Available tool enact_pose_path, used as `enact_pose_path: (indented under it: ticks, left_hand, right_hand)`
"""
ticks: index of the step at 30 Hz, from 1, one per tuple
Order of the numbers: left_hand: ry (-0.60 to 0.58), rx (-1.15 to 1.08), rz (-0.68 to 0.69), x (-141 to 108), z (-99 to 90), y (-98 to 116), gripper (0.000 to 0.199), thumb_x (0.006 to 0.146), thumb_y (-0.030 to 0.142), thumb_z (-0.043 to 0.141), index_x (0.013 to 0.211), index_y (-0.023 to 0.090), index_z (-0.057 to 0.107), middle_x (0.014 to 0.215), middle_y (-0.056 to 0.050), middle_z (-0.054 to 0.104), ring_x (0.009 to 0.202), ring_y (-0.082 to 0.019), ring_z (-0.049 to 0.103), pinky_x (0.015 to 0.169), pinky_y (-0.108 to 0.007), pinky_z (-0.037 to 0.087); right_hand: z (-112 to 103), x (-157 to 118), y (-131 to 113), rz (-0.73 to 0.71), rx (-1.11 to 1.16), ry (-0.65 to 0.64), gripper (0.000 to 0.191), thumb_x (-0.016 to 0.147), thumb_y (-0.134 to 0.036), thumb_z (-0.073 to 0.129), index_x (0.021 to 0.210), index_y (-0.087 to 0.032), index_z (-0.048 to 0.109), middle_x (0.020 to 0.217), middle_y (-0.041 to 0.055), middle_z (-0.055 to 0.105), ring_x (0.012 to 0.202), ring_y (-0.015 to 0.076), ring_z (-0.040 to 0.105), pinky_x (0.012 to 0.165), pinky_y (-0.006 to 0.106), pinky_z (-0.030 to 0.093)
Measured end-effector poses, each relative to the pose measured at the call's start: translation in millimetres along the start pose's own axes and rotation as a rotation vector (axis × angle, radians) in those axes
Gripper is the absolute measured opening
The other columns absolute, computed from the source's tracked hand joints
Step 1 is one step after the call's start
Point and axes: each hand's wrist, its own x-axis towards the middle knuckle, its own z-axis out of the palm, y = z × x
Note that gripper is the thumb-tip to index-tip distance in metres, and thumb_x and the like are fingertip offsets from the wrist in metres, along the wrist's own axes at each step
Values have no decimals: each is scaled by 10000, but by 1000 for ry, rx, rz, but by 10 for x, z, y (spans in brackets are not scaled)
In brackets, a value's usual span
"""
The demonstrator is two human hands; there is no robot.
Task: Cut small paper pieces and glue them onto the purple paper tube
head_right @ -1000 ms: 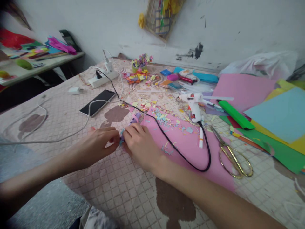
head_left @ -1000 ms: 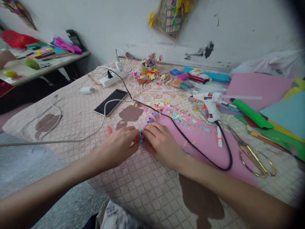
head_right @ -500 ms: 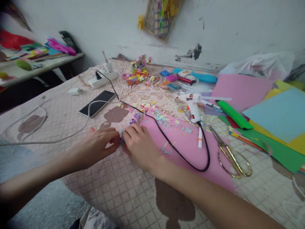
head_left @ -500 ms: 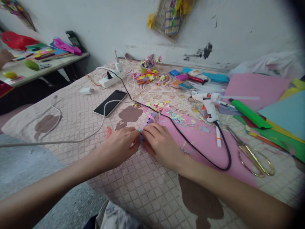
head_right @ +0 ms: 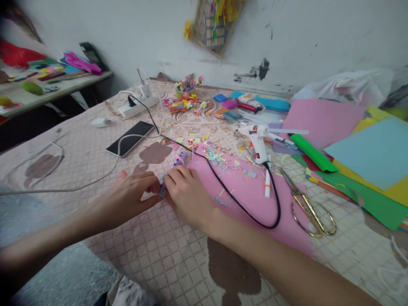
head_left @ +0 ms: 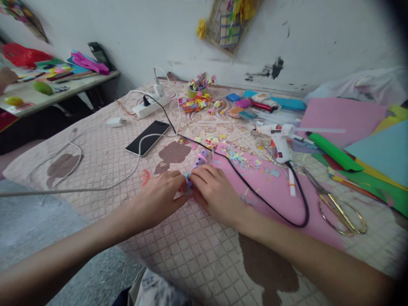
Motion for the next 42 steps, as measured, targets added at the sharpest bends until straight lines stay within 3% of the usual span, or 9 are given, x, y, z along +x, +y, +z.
enact_pose_path:
  ticks: [13,20,32,37,42]
  left_hand:
    - [-31,47,-34,7,-27,87,128,805,146,421,725,146,521,780,-58,560,712,-155,532,648,-280,428]
    - [16,-10,13,-33,4,19,40,789,192,504,783,158,525,840,-52,571,779,-173,539,684,-293,418]
    - [29,-59,-108,-179,-41,-187,38,778,212,495,798,180,494,777,-16,576,702,-162,526,634,-289,374]
    - [70,-52,-154,-239,-157,-273,100,817,235,443,755,180,499,719,-3,569,638,-141,513,606,-275,359]
    - [155,-97,-184,-136,-163,-333,176,843,301,417,751,176,498,709,-11,565,624,-140,514,575,-267,366]
  right_hand:
    - [9,-17,13,-22,31,16,230,839,-151,495,1060,-122,555,1054,130,579,1078,273,423,843,448,405]
    - [-8,-25,12,-7,23,-5,236,853,-162,476,1065,-98,556,1097,128,567,1079,272,425,867,434,396]
    - [-66,-39,30,-20,50,59,288,830,-144,502,1114,-117,541,1171,136,547,1138,263,422,935,449,394]
    - [-217,-187,62,0,60,82,346,843,-161,493,1188,-139,518,1188,126,547,1157,260,434,961,486,396]
    - [-401,-545,-16,33,94,48,318,861,-166,474,1175,-169,527,1161,106,564,1130,244,473,966,470,418]
